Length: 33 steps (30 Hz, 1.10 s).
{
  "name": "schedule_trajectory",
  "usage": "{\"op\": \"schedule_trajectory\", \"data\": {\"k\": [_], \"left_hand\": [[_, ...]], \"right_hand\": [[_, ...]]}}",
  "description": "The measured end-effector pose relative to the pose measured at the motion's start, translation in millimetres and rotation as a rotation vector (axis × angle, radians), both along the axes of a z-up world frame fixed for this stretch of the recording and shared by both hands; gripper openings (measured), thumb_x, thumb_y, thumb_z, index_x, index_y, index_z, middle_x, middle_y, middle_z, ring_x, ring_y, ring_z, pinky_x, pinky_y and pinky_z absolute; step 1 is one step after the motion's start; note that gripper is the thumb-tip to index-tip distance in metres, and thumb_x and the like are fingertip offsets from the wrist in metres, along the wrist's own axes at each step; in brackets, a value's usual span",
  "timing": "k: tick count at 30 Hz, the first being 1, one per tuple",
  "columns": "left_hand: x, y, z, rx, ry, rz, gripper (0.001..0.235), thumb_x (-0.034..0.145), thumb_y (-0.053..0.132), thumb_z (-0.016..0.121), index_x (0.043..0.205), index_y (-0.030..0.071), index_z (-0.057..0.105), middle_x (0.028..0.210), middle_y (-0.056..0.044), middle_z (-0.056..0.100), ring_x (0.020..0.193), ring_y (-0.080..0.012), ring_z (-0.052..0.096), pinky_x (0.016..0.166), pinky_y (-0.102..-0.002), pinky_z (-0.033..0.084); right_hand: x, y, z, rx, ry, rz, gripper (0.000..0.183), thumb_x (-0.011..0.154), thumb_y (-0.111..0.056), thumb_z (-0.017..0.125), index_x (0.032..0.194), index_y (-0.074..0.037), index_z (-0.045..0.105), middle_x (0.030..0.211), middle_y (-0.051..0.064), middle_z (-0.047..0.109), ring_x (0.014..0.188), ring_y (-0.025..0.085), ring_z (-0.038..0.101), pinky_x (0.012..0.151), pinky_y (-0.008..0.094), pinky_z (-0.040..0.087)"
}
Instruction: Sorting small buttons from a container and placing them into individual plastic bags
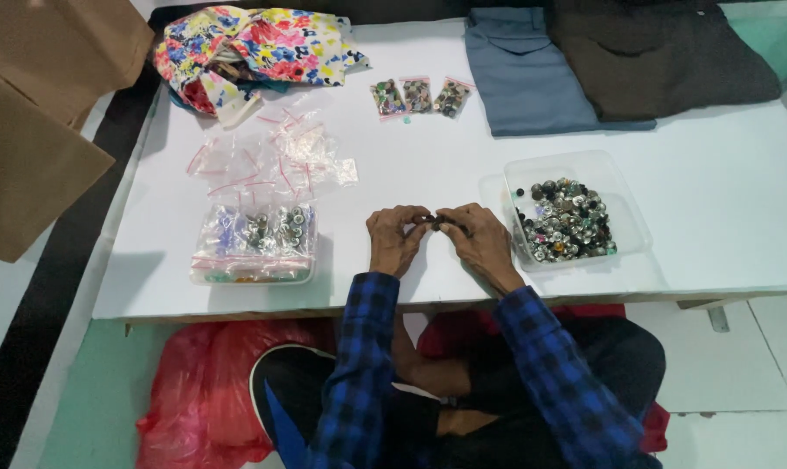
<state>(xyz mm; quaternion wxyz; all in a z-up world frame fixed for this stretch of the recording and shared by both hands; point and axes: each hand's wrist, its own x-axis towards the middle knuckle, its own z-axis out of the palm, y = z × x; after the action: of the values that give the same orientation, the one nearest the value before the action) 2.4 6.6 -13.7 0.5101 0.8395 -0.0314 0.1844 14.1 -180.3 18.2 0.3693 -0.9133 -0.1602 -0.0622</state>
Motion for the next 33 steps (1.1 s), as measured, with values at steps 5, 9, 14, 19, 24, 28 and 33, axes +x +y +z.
{"op": "schedule_trajectory", "data": {"k": [5, 9, 14, 19, 24, 28, 33], "left_hand": [[-8, 0, 15, -0.089, 0.037, -0.007, 0.023, 0.081, 0.018, 0.084, 0.103, 0.023, 0.077, 0.082, 0.004, 0.073, 0.093, -0.0139, 0.065, 0.109, -0.033, 0.024], [-2, 3, 7, -0.063, 0.066, 0.001, 0.023, 0.083, 0.024, 0.083, 0.105, 0.025, 0.076, 0.081, 0.008, 0.074, 0.090, -0.0094, 0.067, 0.108, -0.031, 0.024], [-2, 3, 7, -0.037, 0.040, 0.001, 0.023, 0.082, 0.025, 0.085, 0.103, 0.026, 0.077, 0.080, 0.008, 0.075, 0.089, -0.0084, 0.068, 0.106, -0.030, 0.026], [-3, 1, 9, -0.038, 0.022, -0.010, 0.023, 0.085, 0.022, 0.082, 0.107, 0.025, 0.077, 0.082, 0.006, 0.075, 0.093, -0.0119, 0.067, 0.109, -0.034, 0.023], [-5, 0, 5, -0.054, -0.003, 0.001, 0.022, 0.086, 0.016, 0.080, 0.107, 0.025, 0.078, 0.083, 0.006, 0.075, 0.093, -0.0110, 0.067, 0.110, -0.034, 0.023], [-4, -2, 8, -0.053, -0.014, 0.022, 0.024, 0.085, 0.012, 0.080, 0.107, 0.023, 0.079, 0.083, 0.005, 0.075, 0.093, -0.0114, 0.068, 0.108, -0.033, 0.024], [-4, -3, 7, 0.092, -0.029, 0.003, 0.028, 0.090, 0.013, 0.074, 0.114, 0.026, 0.077, 0.087, 0.003, 0.071, 0.098, -0.0183, 0.064, 0.109, -0.042, 0.025]], "right_hand": [[-3, -1, 5, 0.040, 0.031, -0.008, 0.031, 0.095, -0.036, 0.067, 0.125, -0.031, 0.073, 0.109, 0.001, 0.070, 0.106, 0.029, 0.065, 0.091, 0.046, 0.053], [2, -3, -3, 0.077, 0.024, 0.003, 0.030, 0.095, -0.036, 0.069, 0.124, -0.031, 0.073, 0.110, 0.000, 0.072, 0.106, 0.029, 0.066, 0.090, 0.046, 0.054], [6, -2, -8, 0.075, 0.052, -0.022, 0.025, 0.096, -0.037, 0.068, 0.120, -0.035, 0.074, 0.108, -0.005, 0.073, 0.104, 0.022, 0.066, 0.089, 0.040, 0.054], [3, 3, 1, 0.107, 0.039, -0.049, 0.020, 0.097, -0.033, 0.068, 0.113, -0.027, 0.077, 0.101, 0.000, 0.074, 0.099, 0.026, 0.068, 0.087, 0.041, 0.054], [3, 6, 0, 0.042, 0.045, -0.087, 0.018, 0.093, -0.036, 0.071, 0.108, -0.030, 0.076, 0.099, -0.003, 0.073, 0.098, 0.022, 0.067, 0.088, 0.039, 0.054], [0, 8, 9, 0.053, 0.049, -0.063, 0.018, 0.091, -0.034, 0.073, 0.108, -0.029, 0.077, 0.099, -0.002, 0.074, 0.098, 0.023, 0.068, 0.088, 0.040, 0.055], [-3, 6, 9, 0.104, -0.006, -0.010, 0.021, 0.095, -0.034, 0.068, 0.113, -0.026, 0.077, 0.102, 0.002, 0.075, 0.097, 0.028, 0.068, 0.084, 0.044, 0.055]]}}
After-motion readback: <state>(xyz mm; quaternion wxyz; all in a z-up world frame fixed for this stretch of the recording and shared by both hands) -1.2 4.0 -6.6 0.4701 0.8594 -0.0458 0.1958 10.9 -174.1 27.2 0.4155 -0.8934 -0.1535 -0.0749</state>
